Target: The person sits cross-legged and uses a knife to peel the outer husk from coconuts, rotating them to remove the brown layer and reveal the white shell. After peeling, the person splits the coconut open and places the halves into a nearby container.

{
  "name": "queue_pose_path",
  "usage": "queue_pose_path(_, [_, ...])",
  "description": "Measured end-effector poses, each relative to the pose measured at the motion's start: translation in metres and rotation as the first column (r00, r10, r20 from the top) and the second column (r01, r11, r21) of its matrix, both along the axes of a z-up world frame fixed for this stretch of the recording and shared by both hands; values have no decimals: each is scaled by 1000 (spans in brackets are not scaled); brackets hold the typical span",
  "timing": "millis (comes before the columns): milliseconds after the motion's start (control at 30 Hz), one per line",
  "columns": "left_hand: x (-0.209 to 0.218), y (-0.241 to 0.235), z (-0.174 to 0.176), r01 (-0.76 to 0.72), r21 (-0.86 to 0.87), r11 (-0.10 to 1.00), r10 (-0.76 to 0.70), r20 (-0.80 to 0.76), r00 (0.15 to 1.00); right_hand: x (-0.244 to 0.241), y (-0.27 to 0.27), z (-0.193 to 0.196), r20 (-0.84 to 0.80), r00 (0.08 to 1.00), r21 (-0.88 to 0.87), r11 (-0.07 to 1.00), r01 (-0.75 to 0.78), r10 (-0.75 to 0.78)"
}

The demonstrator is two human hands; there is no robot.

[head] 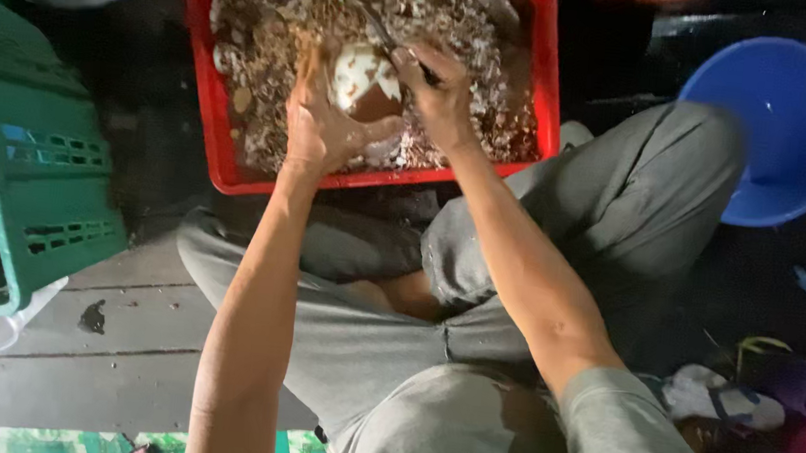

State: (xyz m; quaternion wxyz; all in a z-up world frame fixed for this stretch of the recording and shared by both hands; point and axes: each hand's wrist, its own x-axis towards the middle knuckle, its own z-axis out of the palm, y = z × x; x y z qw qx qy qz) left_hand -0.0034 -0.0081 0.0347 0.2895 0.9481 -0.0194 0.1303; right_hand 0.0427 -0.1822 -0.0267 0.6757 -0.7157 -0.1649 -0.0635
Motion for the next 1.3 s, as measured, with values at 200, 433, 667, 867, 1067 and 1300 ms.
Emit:
queue_pose_path(200, [-3,12,-4,58,-240,969,-117,-239,964,13,-8,8,89,990,-101,990,-102,112])
queue_pose_path(433, [1,13,-11,165,-182,969,-167,3,986,46,3,54,536,790,-442,896,-39,299])
queue_pose_path(667, [4,13,-22,190,-186,964,-182,61,981,41,-1,70,347,829,-429,860,-276,438])
queue_pose_path(867, [2,13,-28,133,-46,990,-128,97,987,27,0,54,326,902,-351,922,-164,284])
queue_pose_path(1067, [5,14,-34,77,-430,899,-105,-41,994,12,5,27,120,979,4,986,-168,166])
queue_pose_path(1300, [-9,0,-17,35,-194,980,-37,-8,999,1,-8,-7,194,981,-46,999,22,-12])
